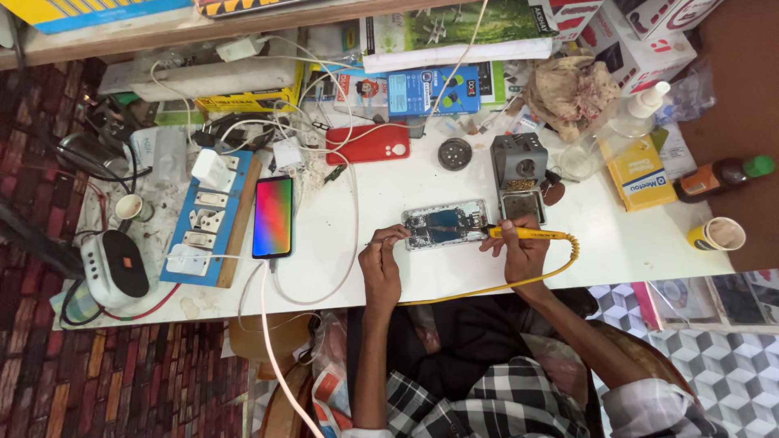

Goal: The person uses a soldering iron and a small tool to work on a disassembled mobile phone motherboard. They repeatedly apply the soldering iron to various points on the board while holding the board steady with the other hand.

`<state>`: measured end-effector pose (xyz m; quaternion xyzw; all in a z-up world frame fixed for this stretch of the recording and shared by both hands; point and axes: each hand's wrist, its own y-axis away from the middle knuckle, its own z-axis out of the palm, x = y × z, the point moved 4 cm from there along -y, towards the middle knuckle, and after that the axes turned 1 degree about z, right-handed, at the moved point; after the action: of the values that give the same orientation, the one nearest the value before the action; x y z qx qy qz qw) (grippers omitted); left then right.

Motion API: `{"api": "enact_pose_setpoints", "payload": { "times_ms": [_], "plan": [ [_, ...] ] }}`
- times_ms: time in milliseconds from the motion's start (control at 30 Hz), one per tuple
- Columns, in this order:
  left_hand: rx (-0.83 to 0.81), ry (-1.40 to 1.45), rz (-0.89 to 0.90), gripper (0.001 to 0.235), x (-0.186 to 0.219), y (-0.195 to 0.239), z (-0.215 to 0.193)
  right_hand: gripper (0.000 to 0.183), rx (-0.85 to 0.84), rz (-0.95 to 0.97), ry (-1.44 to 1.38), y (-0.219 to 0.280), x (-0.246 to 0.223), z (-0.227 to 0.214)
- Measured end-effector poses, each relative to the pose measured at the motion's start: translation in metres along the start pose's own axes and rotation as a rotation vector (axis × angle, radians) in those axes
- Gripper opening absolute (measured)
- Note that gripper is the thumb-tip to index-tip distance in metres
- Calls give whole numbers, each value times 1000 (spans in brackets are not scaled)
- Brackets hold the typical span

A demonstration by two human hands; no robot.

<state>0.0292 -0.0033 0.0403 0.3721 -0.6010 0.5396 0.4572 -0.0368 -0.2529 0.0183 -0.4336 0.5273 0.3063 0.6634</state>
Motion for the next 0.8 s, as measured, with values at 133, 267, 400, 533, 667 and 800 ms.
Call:
{"api": "enact_pose_setpoints", "payload": {
  "times_ms": [133,267,400,533,667,800],
  "plan": [
    [7,-10,-21,27,0,1,-1,22,-11,5,-6,1,1,0],
    [18,-28,-6,26,2,-2,-1,23,-21,2,35,-2,-1,2],
    [28,-39,-9,24,1,0,-2,23,-19,41,2,-2,2,1],
    [33,-24,-23,25,1,-1,-1,24,-3,51,7,-3,2,0],
    [36,-19,-19,25,0,-1,0,26,22,33,6,-4,-1,0],
    [34,-21,-50,25,-2,1,-1,27,10,49,41,-6,-5,2]
  ]
}}
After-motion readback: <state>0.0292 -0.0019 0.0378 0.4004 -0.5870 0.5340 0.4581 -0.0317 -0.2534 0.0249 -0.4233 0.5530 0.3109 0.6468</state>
